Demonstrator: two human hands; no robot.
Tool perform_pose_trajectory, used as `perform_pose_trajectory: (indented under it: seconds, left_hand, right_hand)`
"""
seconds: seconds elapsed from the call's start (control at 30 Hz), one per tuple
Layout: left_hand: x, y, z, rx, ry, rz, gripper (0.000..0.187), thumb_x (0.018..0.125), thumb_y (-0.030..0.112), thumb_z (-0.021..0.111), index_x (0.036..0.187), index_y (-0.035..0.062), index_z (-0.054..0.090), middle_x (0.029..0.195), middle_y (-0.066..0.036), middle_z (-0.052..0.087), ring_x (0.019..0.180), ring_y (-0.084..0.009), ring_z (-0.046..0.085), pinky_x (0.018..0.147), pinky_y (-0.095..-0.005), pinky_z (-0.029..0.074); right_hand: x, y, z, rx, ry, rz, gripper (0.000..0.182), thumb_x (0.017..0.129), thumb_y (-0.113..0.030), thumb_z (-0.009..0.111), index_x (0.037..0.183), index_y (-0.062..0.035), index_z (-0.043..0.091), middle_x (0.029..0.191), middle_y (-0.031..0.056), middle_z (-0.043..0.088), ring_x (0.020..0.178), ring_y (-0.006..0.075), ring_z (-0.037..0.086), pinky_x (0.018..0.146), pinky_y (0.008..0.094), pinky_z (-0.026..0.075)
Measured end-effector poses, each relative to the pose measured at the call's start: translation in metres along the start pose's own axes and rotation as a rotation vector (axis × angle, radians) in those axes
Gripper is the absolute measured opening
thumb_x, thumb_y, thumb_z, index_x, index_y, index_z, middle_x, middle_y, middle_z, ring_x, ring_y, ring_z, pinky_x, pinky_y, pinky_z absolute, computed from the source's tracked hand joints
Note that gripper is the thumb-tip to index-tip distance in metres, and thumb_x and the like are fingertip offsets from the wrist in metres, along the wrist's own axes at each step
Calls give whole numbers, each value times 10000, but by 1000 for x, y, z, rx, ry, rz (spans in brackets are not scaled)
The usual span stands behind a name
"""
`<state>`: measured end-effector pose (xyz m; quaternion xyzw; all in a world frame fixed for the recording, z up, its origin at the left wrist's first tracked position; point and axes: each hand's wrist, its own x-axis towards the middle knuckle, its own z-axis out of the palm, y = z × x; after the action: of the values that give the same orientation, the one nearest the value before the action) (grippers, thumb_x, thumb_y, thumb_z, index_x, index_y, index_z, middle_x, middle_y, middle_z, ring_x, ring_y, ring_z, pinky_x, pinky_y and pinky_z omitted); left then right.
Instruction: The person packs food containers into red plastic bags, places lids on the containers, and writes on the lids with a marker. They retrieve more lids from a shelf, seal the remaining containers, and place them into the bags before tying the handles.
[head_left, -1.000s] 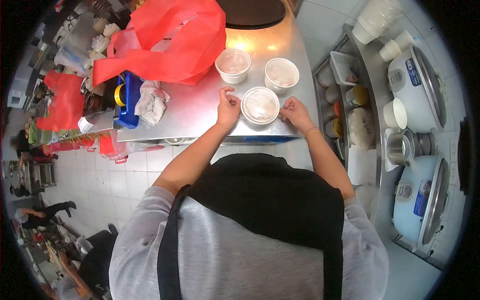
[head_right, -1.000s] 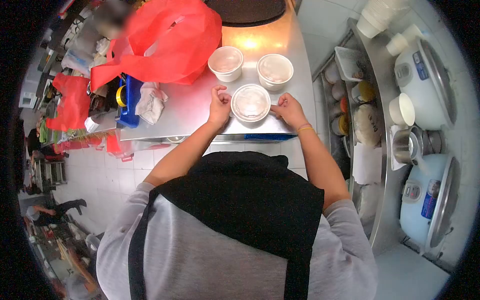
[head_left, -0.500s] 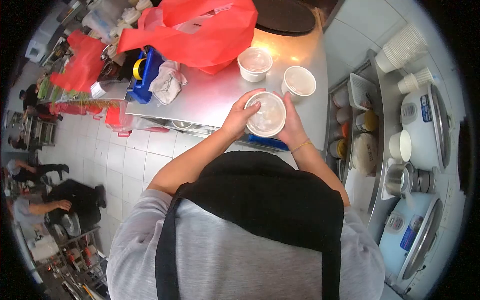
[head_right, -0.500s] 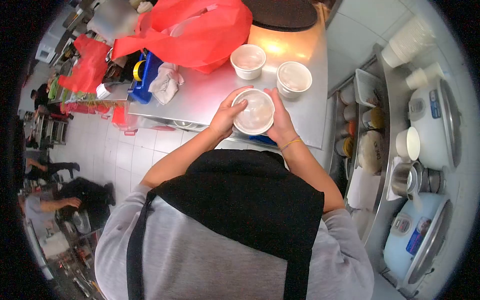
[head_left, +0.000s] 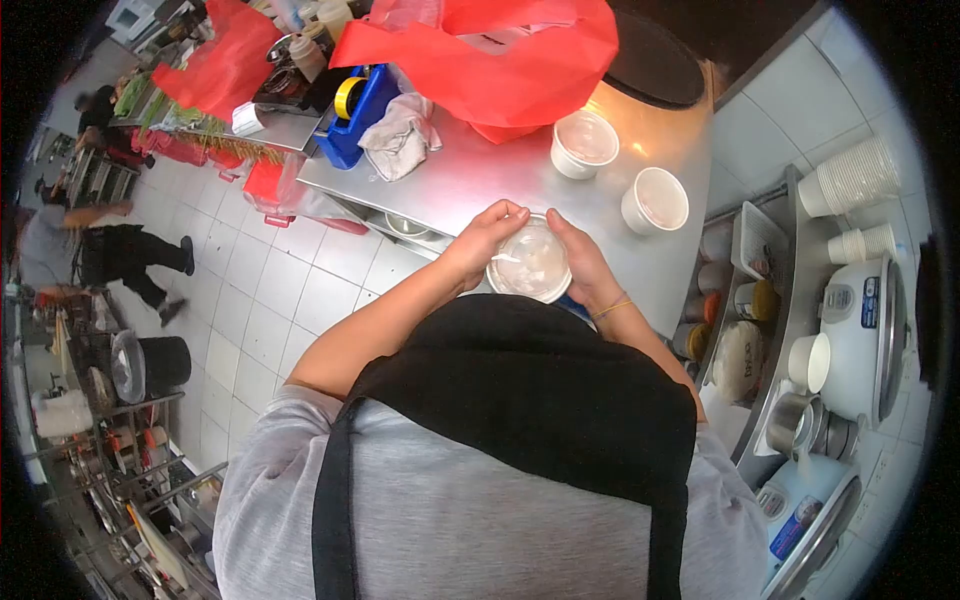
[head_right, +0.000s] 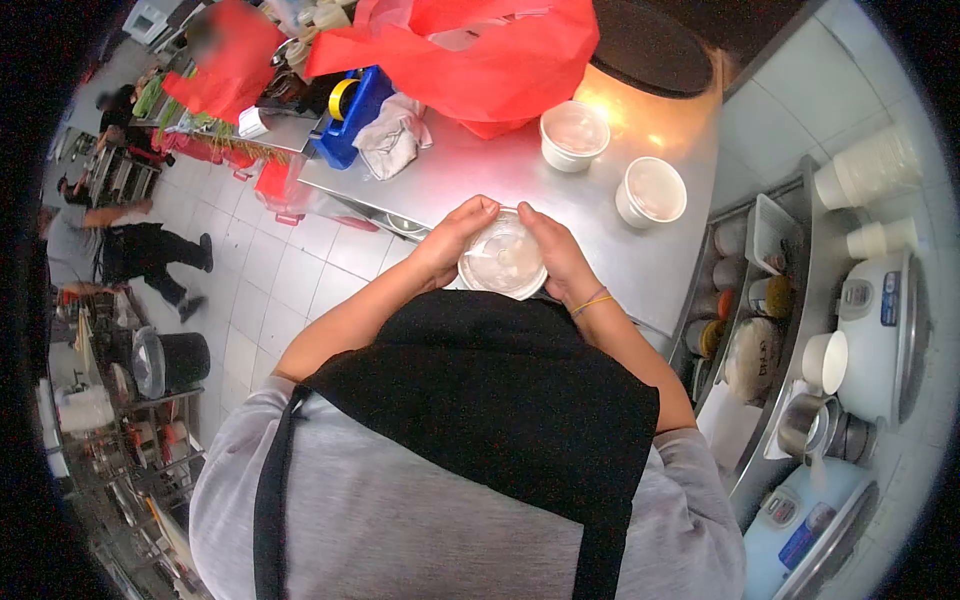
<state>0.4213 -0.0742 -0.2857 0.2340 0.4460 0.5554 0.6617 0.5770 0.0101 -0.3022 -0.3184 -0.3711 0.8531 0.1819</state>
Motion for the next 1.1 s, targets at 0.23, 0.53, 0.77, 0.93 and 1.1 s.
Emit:
perform_pose_trajectory:
  seconds: [0.23,0.53,0.77,0.93,1.1]
  left_hand:
    - [28,5,-59,79,320,111,283,946,335,549,1049,72,556,981,-59,592,963,-135,546,860,-298,429]
    - [67,21,-160,762,904,560,455,917,378,536,1218,37,526,1143,-190,556,1147,-338,459,999,-413,349]
    - [11,42,-268,478,1068,486,399,900,325,593,1175,46,519,1205,-186,466,1045,-286,467,934,-395,377]
    - [0,72,-251,433,901,566,428,889,293,620,1218,50,493,1215,-142,448,1040,-244,456,946,-371,370]
    - [-12,88,-269,728,840,645,411,877,237,633,1222,63,493,1220,-124,446,1081,-241,432,968,-363,353]
  right_hand:
    - [55,-11,13,-799,325,-567,402,882,-315,630,1164,-32,584,1196,141,566,1106,229,536,955,370,421]
    - [89,-49,-39,-1749,716,-829,368,753,-155,681,1118,-160,636,1169,60,568,1129,260,497,923,457,353]
    - [49,6,-41,-1885,638,-580,251,750,-187,699,989,-125,658,1003,80,600,1002,290,538,863,447,378]
    - [50,-5,-39,-1598,720,-676,289,727,-204,717,987,-105,637,990,106,597,1007,323,525,881,465,394]
    - [92,-56,-6,-1423,667,-871,354,744,-110,689,1079,-86,578,1050,95,599,1004,278,563,881,410,432]
